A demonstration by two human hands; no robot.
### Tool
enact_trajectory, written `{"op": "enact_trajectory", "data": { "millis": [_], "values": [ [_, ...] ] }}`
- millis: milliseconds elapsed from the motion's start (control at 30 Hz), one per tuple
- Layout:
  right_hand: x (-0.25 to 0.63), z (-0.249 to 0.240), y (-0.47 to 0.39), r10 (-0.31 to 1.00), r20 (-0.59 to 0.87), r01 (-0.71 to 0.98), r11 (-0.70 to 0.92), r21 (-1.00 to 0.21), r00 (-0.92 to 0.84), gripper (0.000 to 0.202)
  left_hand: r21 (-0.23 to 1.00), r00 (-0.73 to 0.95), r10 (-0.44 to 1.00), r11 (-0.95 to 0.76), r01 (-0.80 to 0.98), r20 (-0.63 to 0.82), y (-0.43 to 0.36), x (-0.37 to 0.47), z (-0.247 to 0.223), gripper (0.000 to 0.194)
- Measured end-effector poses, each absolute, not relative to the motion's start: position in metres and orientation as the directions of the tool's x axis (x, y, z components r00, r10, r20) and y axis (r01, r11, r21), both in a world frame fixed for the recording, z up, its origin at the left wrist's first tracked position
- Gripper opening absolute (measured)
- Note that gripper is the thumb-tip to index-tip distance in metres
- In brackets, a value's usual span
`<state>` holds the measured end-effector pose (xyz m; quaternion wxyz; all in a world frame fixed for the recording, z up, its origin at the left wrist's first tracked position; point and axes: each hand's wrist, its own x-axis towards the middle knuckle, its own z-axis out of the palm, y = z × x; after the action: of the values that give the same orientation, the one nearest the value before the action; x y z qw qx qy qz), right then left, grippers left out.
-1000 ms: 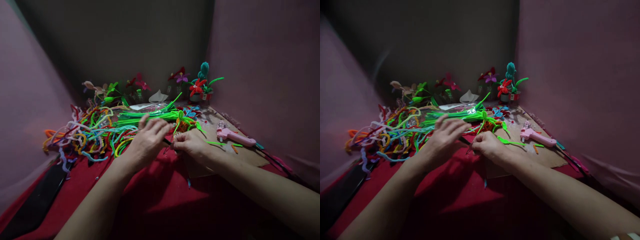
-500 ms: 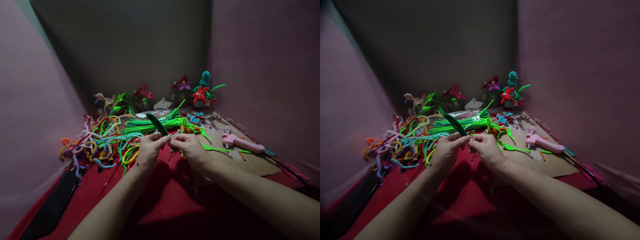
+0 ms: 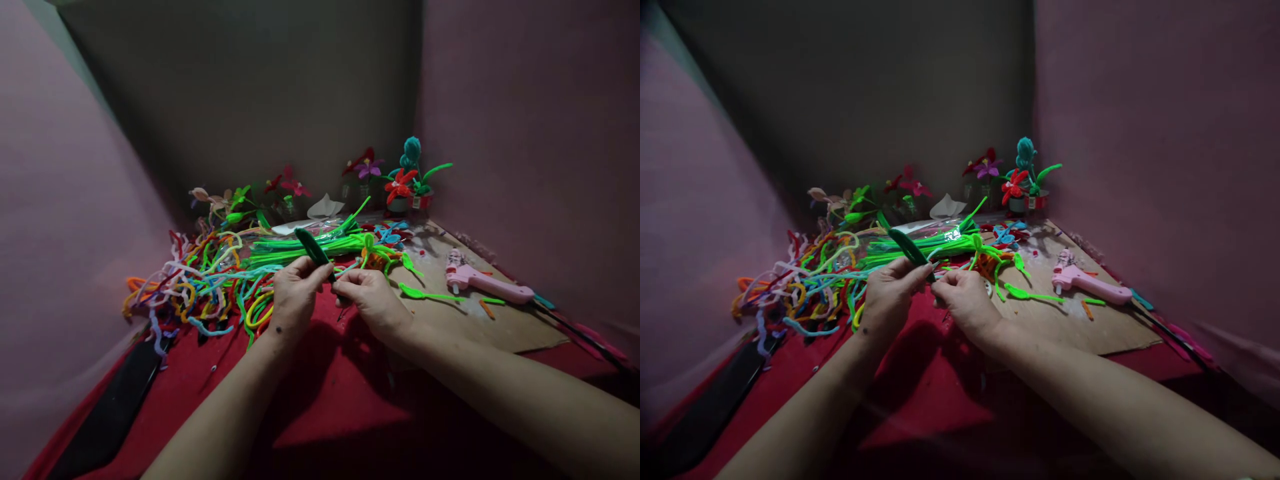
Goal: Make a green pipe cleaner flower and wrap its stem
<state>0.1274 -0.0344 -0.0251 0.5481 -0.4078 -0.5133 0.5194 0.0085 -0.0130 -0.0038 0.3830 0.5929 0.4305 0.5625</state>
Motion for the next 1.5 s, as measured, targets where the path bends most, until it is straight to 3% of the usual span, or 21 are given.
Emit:
{"op": "enact_trajectory", "data": {
  "millis": [300, 400, 533, 700, 867, 1000, 1100, 1233, 1367, 1500],
  "values": [
    [0.129, -0.027, -0.040, 0.993, 0.076, -0.025, 0.074, -0.997, -0.088, 0.018, 0.894, -0.151, 0.885, -0.417, 0.166, 0.441, -0.006, -0.006, 0.016, 0.014],
    [0.129, -0.028, -0.039, 0.992, 0.072, -0.028, 0.070, -0.997, -0.100, 0.019, 0.869, -0.174, 0.866, -0.417, 0.268, 0.469, -0.003, -0.009, 0.017, 0.015],
    [0.130, -0.027, -0.040, 0.992, 0.062, 0.007, 0.064, -0.998, -0.107, 0.019, 0.752, -0.193, 0.778, -0.461, 0.471, 0.598, -0.002, -0.013, 0.015, 0.015],
    [0.131, -0.026, -0.042, 0.991, 0.062, 0.028, 0.065, -0.997, -0.117, 0.019, 0.502, -0.069, 0.624, -0.551, 0.667, 0.778, -0.001, -0.017, 0.011, 0.013],
    [0.131, -0.032, -0.039, 0.990, 0.070, 0.019, 0.073, -0.997, -0.119, 0.019, 0.582, -0.109, 0.692, -0.497, 0.644, 0.713, 0.000, -0.020, 0.011, 0.017],
    [0.131, -0.034, -0.038, 0.986, 0.083, -0.009, 0.082, -0.997, -0.145, 0.019, 0.497, -0.065, 0.644, -0.517, 0.697, 0.762, 0.001, -0.023, 0.012, 0.019],
    [0.131, -0.033, -0.038, 0.990, 0.066, -0.037, 0.062, -0.997, -0.125, 0.019, 0.637, -0.098, 0.729, -0.515, 0.574, 0.678, 0.005, -0.023, 0.011, 0.017],
    [0.131, -0.035, -0.036, 0.993, 0.054, -0.102, 0.044, -0.994, -0.101, 0.019, 0.923, -0.022, 0.941, -0.325, 0.207, 0.336, 0.008, -0.022, 0.007, 0.029],
    [0.133, -0.036, -0.034, 0.993, 0.083, -0.118, 0.073, -0.990, -0.085, 0.019, 0.982, 0.242, 0.965, -0.135, 0.135, 0.099, 0.003, -0.017, -0.001, 0.027],
    [0.134, -0.036, -0.034, 0.991, 0.101, -0.135, 0.088, -0.987, -0.093, 0.019, 0.975, 0.319, 0.944, -0.145, 0.166, 0.086, -0.003, -0.009, -0.006, 0.021]
  ]
}}
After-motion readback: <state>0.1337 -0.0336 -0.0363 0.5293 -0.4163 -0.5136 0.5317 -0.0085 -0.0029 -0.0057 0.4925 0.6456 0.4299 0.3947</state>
